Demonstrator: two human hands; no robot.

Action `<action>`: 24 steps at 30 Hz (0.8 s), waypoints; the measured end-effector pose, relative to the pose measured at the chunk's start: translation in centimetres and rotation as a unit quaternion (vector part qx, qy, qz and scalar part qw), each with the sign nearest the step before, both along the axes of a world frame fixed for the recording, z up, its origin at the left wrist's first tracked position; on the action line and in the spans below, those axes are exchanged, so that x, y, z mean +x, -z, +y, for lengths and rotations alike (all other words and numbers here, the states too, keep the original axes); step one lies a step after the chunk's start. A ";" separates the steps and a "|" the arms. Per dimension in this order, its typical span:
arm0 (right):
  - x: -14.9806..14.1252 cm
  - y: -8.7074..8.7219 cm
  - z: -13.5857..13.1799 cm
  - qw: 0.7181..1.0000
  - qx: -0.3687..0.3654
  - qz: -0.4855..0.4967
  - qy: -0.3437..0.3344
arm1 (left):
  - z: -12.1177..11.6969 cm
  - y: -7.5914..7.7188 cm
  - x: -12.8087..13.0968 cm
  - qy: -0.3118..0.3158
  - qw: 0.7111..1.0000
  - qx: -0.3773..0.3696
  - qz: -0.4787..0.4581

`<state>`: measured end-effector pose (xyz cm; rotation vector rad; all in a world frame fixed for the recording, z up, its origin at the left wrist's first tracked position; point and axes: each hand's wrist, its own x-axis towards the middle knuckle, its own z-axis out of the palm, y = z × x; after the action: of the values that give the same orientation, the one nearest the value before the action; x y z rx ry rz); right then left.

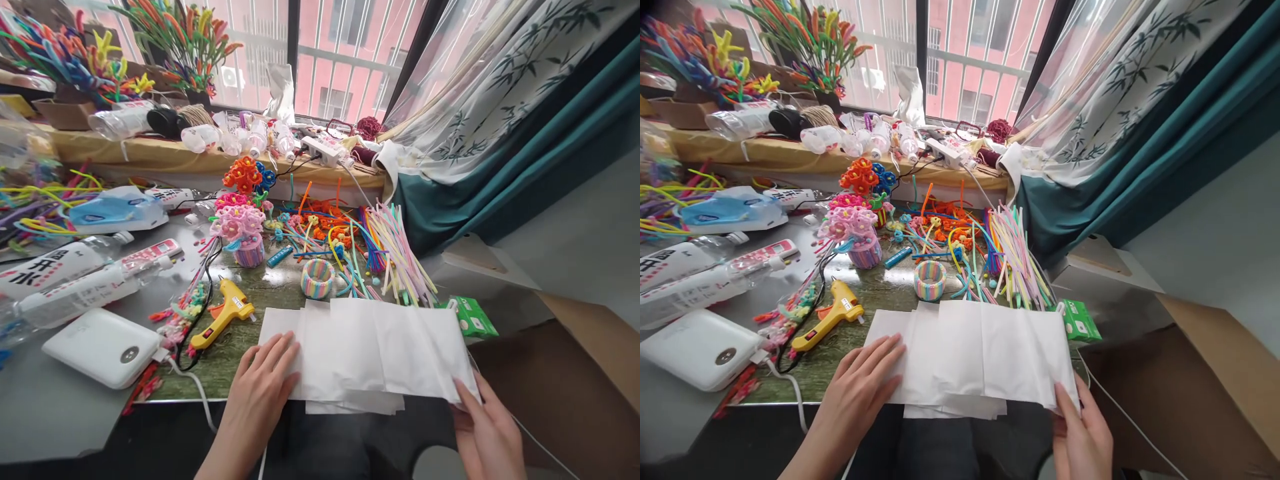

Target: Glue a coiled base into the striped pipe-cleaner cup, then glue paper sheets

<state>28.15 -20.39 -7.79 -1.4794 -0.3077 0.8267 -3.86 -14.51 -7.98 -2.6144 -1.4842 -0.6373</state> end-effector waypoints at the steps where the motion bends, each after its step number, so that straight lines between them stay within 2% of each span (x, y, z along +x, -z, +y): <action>1: 0.1 1.0 -0.3 1.000 -0.021 -0.009 0.011 | 0.0 0.1 -0.2 0.002 1.000 -0.003 0.005; 5: 0.9 3.5 -1.0 0.993 -0.072 -0.085 0.045 | 0.1 0.2 -1.0 -0.001 1.000 0.006 0.015; 8: 1.5 3.6 -1.0 0.970 -0.142 -0.193 0.034 | 0.3 0.0 -1.3 -0.008 1.000 0.014 0.017; 9: 1.5 3.4 -0.9 0.952 -0.168 -0.256 0.029 | 0.3 0.0 -1.4 -0.008 1.000 0.016 0.019; 11: 1.2 2.8 -0.7 0.887 -0.184 -0.421 0.041 | 0.4 0.0 -1.5 -0.005 0.999 0.024 0.025; 13: 0.3 2.2 -0.3 0.808 -0.132 -0.568 0.085 | 0.5 0.0 -1.4 -0.006 0.999 0.031 0.029; 15: -1.2 1.8 0.1 0.765 -0.084 -0.630 0.105 | 0.6 0.0 -1.3 -0.006 0.999 0.038 0.030; 16: -2.0 1.8 0.3 0.747 -0.051 -0.657 0.090 | 0.7 0.0 -1.1 -0.005 0.999 0.040 0.029; 17: -2.8 1.8 0.5 0.735 -0.015 -0.676 0.046 | 0.6 0.0 -1.1 -0.004 0.999 0.042 0.027; 19: -4.5 2.0 0.8 0.719 0.060 -0.685 -0.104 | 0.5 -0.2 -1.0 -0.005 0.999 0.051 0.018; 21: -5.8 2.2 1.1 0.688 0.087 -0.683 -0.230 | 0.2 -0.5 -1.2 -0.028 0.998 0.064 -0.002; 24: -6.7 2.3 1.3 0.670 0.088 -0.677 -0.291 | 0.0 -1.4 -2.4 -0.115 0.989 0.078 -0.039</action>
<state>21.48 -19.14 -10.12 -1.5599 -2.0045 -0.0526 -6.22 -14.49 -6.58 -2.2831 -1.6521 -0.8006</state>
